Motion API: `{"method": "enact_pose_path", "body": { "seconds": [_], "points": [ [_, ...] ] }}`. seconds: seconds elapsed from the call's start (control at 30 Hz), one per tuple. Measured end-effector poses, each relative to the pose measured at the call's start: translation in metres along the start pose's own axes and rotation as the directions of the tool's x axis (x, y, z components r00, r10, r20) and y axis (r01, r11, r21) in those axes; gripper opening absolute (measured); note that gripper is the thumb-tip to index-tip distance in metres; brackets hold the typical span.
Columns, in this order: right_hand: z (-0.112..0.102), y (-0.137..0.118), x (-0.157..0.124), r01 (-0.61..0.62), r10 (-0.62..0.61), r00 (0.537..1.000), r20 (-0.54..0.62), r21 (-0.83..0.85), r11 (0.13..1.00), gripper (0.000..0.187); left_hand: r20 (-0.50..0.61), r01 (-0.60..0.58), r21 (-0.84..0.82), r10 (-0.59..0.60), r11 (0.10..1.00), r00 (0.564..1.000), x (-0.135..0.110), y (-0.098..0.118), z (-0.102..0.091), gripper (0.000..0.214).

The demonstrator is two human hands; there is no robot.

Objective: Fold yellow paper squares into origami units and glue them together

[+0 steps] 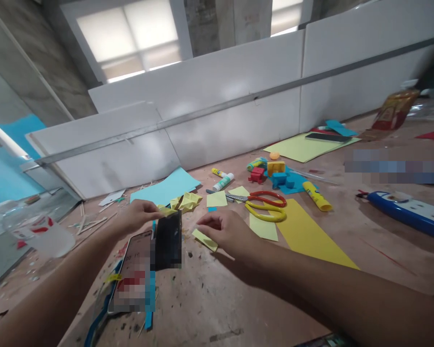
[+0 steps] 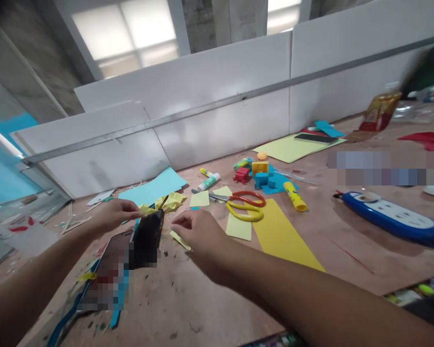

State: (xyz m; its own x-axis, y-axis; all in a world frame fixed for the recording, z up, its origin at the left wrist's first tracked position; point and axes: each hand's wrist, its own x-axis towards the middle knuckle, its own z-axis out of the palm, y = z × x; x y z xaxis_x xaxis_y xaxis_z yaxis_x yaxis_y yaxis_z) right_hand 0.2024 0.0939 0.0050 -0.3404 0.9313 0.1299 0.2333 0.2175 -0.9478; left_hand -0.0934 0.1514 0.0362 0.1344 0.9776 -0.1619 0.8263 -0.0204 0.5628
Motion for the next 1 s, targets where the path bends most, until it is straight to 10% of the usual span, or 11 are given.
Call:
{"method": "enact_pose_path", "body": {
  "seconds": [0.13, 0.43, 0.73, 1.0],
  "points": [
    [-0.007, -0.011, -0.009, 0.060, -0.045, 0.997, 0.065, -0.249, 0.967, 0.018, 0.030, 0.115, 0.101, -0.119, 0.988, 0.992, 0.014, -0.036, -0.032, 0.036],
    [-0.014, -0.014, -0.015, 0.142, -0.037, 0.984, 0.176, -0.635, 0.759, 0.038, -0.042, 0.162, 0.232, -0.156, 0.959, 0.987, 0.019, -0.051, -0.035, 0.035],
    [-0.007, -0.009, -0.012, 0.196, -0.060, 0.977, 0.203, -0.762, 0.618, 0.028, -0.255, -0.089, 0.408, 0.207, 0.908, 0.945, -0.061, 0.013, -0.011, 0.048],
    [-0.024, -0.010, -0.002, 0.294, -0.283, 0.951, 0.128, -0.668, 0.684, 0.017, -0.356, -0.387, 0.439, 0.552, 0.811, 0.754, -0.118, 0.058, 0.036, 0.026]
  ]
}}
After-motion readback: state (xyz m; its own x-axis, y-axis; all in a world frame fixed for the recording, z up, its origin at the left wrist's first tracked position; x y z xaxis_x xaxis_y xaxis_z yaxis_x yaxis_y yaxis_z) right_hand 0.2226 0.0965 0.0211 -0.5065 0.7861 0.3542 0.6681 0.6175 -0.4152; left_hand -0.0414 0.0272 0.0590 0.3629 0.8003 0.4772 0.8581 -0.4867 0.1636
